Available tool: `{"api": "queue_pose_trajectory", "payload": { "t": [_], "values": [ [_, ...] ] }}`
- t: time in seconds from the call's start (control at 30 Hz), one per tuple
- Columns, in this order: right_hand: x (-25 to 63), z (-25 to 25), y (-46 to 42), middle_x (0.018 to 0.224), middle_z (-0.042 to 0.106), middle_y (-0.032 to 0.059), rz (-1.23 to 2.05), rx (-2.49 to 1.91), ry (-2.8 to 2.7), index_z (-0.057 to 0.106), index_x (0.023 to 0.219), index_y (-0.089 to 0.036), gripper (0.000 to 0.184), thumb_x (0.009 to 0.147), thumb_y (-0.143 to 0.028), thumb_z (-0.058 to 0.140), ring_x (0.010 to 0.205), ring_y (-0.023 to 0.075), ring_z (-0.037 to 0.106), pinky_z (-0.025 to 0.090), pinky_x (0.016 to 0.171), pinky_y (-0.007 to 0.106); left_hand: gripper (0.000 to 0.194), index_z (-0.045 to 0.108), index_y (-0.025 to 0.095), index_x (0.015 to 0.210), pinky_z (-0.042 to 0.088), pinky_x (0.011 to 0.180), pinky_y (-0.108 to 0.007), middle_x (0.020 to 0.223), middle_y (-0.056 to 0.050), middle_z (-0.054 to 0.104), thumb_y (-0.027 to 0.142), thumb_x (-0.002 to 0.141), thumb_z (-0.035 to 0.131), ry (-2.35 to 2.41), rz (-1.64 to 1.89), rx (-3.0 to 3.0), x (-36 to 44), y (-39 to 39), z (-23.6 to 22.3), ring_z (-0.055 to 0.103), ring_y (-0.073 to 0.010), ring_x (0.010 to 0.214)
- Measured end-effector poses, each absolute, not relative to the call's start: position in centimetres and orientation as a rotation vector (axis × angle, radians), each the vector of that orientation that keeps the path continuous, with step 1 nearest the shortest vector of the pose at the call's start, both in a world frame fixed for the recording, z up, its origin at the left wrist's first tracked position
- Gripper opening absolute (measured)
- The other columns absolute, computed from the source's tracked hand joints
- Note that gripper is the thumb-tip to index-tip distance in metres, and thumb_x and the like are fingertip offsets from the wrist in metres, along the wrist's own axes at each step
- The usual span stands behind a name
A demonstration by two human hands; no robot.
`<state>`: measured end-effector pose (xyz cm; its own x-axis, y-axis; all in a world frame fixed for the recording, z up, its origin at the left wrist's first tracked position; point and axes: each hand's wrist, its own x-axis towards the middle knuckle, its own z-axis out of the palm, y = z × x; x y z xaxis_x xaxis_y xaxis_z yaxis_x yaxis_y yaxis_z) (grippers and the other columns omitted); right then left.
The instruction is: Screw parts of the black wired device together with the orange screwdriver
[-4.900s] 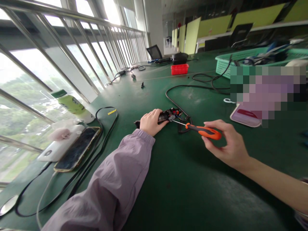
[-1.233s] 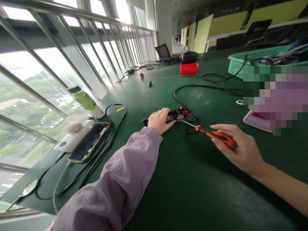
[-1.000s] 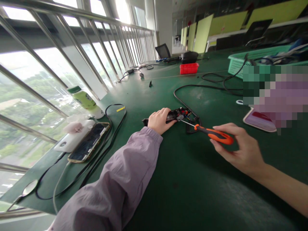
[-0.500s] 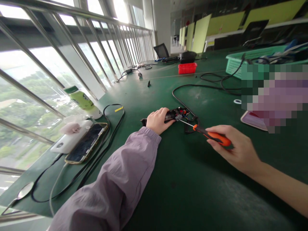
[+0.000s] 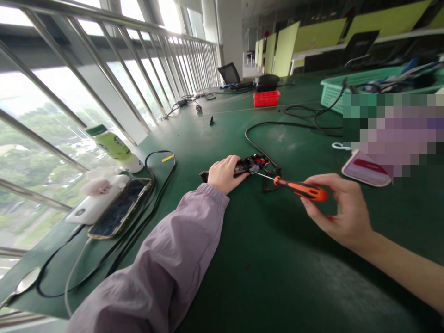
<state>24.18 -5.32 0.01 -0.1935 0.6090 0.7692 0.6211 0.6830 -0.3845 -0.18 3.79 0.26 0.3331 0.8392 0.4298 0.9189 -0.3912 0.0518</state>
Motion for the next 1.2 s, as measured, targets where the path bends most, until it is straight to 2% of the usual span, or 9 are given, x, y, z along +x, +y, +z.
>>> {"api": "queue_pose_trajectory", "payload": {
  "t": [0.23,0.37,0.47,0.53,0.67,0.9,0.97,1.1,1.2],
  "values": [
    [24.39,0.21,-5.16,0.083,0.066,0.0038,-0.036,-0.971,-2.038,0.055,0.099,-0.023,0.016,0.083,-0.025,0.055,0.071,0.0176,0.065,0.052,0.064,0.031,0.038,0.054,0.022,0.103,0.043,0.074,-0.029,0.096,-0.003,0.065,0.051,0.078,0.057,-1.61,-0.584,-2.404,-0.18,3.78,0.3,0.062,-0.0207,0.09],
    [24.4,-0.08,-5.09,0.098,0.064,0.0071,-0.068,-0.982,-1.907,0.049,0.113,-0.024,0.033,0.081,-0.023,0.057,0.083,0.0201,0.065,0.053,0.07,0.033,0.038,0.054,0.022,0.103,0.043,0.074,-0.029,0.096,-0.003,0.064,0.051,0.079,0.056,-1.618,-0.586,-2.402,-0.15,3.8,0.29,0.062,-0.0206,0.09],
    [24.28,-0.07,-5.1,0.099,0.062,0.0069,-0.098,-0.926,-1.865,0.047,0.116,-0.024,0.042,0.077,-0.019,0.06,0.086,0.0207,0.063,0.053,0.071,0.034,0.038,0.054,0.022,0.104,0.043,0.075,-0.029,0.097,-0.003,0.064,0.05,0.078,0.056,-1.62,-0.59,-2.405,-0.14,3.83,0.27,0.062,-0.0209,0.091],
    [24.23,0.1,-5.13,0.094,0.064,0.0056,-0.098,-0.909,-1.917,0.049,0.113,-0.024,0.038,0.077,-0.019,0.06,0.083,0.0201,0.063,0.053,0.07,0.033,0.038,0.054,0.022,0.104,0.043,0.074,-0.029,0.097,-0.003,0.065,0.05,0.078,0.057,-1.614,-0.594,-2.403,-0.15,3.84,0.27,0.062,-0.021,0.09],
    [24.32,0.33,-5.14,0.084,0.066,0.0035,-0.054,-0.934,-2.069,0.055,0.099,-0.024,0.017,0.081,-0.024,0.056,0.075,0.0186,0.064,0.053,0.066,0.033,0.038,0.054,0.022,0.104,0.043,0.074,-0.029,0.097,-0.003,0.065,0.05,0.078,0.057,-1.605,-0.595,-2.405,-0.15,3.83,0.29,0.062,-0.0209,0.09],
    [24.31,0.04,-5.11,0.097,0.064,0.0068,-0.117,-0.909,-1.88,0.047,0.116,-0.024,0.042,0.077,-0.019,0.06,0.083,0.0206,0.064,0.054,0.069,0.033,0.038,0.054,0.023,0.103,0.043,0.074,-0.029,0.097,-0.002,0.065,0.052,0.079,0.055,-1.634,-0.565,-2.392,-0.05,3.78,0.38,0.062,-0.0214,0.089],
    [24.27,0.13,-5.13,0.093,0.064,0.0061,-0.121,-0.895,-1.909,0.049,0.113,-0.024,0.038,0.077,-0.019,0.06,0.083,0.0208,0.064,0.053,0.07,0.034,0.038,0.054,0.023,0.104,0.043,0.074,-0.029,0.097,-0.002,0.065,0.051,0.079,0.056,-1.635,-0.564,-2.392,-0.04,3.78,0.38,0.062,-0.0215,0.089],
    [24.37,0.26,-5.15,0.086,0.067,0.0039,-0.054,-0.948,-2.045,0.055,0.1,-0.024,0.019,0.082,-0.023,0.055,0.077,0.0197,0.064,0.053,0.068,0.034,0.038,0.054,0.023,0.104,0.043,0.075,-0.03,0.097,-0.003,0.065,0.05,0.078,0.057,-1.629,-0.575,-2.4,-0.06,3.8,0.38,0.062,-0.0214,0.09],
    [24.46,0.16,-5.13,0.094,0.066,0.0057,-0.029,-0.976,-1.984,0.052,0.109,-0.023,0.027,0.082,-0.022,0.054,0.08,0.0196,0.065,0.053,0.069,0.033,0.037,0.054,0.023,0.104,0.043,0.074,-0.029,0.097,-0.003,0.065,0.051,0.079,0.056,-1.63,-0.571,-2.403,-0.06,3.8,0.4,0.062,-0.0212,0.09]
  ]
}}
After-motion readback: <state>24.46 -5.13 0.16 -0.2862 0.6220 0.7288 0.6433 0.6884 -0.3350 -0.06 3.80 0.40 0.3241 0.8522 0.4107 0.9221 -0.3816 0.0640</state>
